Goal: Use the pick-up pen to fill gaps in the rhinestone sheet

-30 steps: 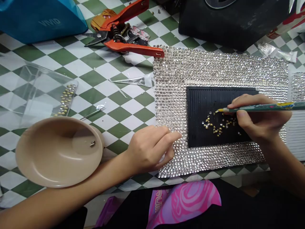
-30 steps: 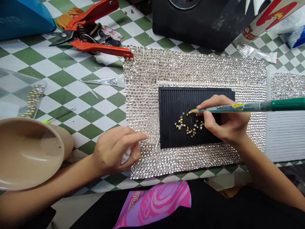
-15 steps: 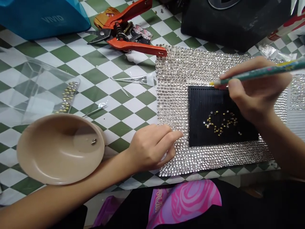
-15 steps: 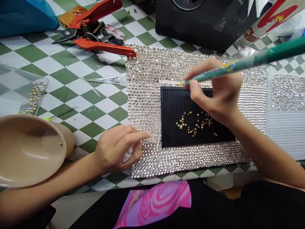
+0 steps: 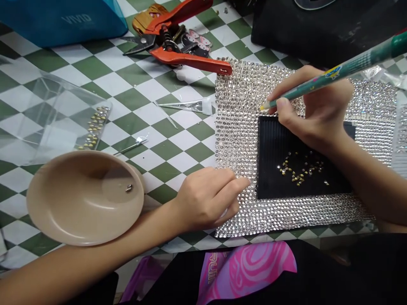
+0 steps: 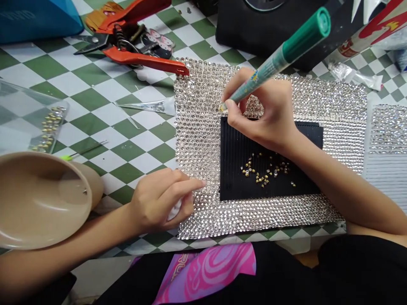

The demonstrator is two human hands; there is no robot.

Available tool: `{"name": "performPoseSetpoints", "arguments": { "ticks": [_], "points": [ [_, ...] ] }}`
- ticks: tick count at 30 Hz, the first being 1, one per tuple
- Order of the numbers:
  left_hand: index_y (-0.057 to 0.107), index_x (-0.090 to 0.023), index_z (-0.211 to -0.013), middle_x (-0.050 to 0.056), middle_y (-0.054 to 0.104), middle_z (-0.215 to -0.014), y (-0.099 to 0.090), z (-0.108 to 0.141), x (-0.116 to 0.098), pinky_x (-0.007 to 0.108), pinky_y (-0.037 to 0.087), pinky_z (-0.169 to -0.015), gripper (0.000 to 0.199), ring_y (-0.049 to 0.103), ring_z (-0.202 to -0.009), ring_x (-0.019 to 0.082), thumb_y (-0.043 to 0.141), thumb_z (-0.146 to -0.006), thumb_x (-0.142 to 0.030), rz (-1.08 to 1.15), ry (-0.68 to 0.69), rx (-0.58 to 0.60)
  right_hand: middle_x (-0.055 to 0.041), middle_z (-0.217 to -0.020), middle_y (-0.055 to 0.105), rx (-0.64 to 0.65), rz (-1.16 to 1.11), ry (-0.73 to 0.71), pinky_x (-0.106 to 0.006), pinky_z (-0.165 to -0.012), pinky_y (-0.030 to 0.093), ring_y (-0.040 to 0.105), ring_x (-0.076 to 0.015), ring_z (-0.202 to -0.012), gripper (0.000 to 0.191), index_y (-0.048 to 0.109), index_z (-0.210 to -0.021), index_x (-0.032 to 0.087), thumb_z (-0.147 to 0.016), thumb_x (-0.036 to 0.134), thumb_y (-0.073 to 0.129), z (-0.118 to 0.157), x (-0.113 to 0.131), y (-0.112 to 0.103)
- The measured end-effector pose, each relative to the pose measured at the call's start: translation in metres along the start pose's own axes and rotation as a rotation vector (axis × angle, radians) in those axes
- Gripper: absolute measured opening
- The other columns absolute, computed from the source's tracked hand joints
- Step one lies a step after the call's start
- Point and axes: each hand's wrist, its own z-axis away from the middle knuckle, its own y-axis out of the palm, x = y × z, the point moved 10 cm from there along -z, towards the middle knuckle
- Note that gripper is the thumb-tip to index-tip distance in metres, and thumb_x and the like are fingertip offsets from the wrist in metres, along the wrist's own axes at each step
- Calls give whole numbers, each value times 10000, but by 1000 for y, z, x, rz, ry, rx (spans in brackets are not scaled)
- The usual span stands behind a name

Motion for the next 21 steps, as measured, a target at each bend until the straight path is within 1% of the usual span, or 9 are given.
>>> {"name": "performPoseSetpoints", "arguments": {
  "ticks": [5, 7, 11, 13, 15, 19, 21],
  "points": [
    [565, -149, -1032, -31, 571, -677, -1, 0, 1, 241, 402, -525, 237, 501, -590, 109, 453, -850, -48, 2, -4, 2, 27, -746, 708, 43, 195, -8, -306, -600, 516, 616, -128, -602, 122, 640, -759, 255, -804, 144, 623, -1, 4, 5],
    [569, -145, -1034, -32, 568, -686, 0, 0, 1, 238, 404, -522, 236, 500, -590, 108, 458, -850, -47, 9, -7, 5, 29, -755, 708, 39, 199, -25, -318, -608, 523, 611, -135, -607, 138, 643, -766, 267, -805, 136, 623, 0, 6, 4],
    [572, -137, -1031, -28, 560, -694, 0, 0, 1, 242, 396, -512, 229, 485, -580, 110, 465, -849, -48, 21, -7, -2, 16, -796, 713, -46, 168, -62, -316, -617, 522, 616, -136, -649, 169, 674, -823, 264, -807, 100, 635, 8, 15, -15],
    [569, -138, -1034, -26, 562, -689, -1, 1, 0, 242, 395, -516, 232, 481, -581, 112, 468, -848, -45, 20, -5, -5, 16, -800, 716, -70, 175, -45, -300, -634, 539, 634, -131, -679, 198, 685, -848, 252, -785, 67, 654, 20, 20, -28],
    [569, -136, -1035, -23, 567, -685, 0, 1, 1, 245, 397, -517, 237, 483, -578, 114, 474, -841, -38, 20, -4, 0, 22, -802, 721, -56, 133, -4, -280, -614, 544, 649, -124, -689, 235, 695, -870, 249, -758, 44, 673, 37, 22, -37],
    [565, -142, -1035, -20, 588, -688, 1, 0, 1, 246, 405, -515, 251, 504, -575, 116, 482, -827, -29, 9, -4, 13, 21, -808, 722, 22, 40, 138, -300, -537, 534, 673, -152, -684, 322, 723, -949, 279, -736, 43, 669, 74, 13, -45],
    [560, -150, -1039, -17, 598, -689, 1, -1, 0, 244, 413, -524, 246, 513, -581, 118, 481, -835, -38, -10, -2, 17, 14, -800, 719, 3, 34, 159, -323, -540, 545, 684, -172, -685, 365, 729, -980, 286, -725, 34, 661, 87, 11, -49]
  ]
}}
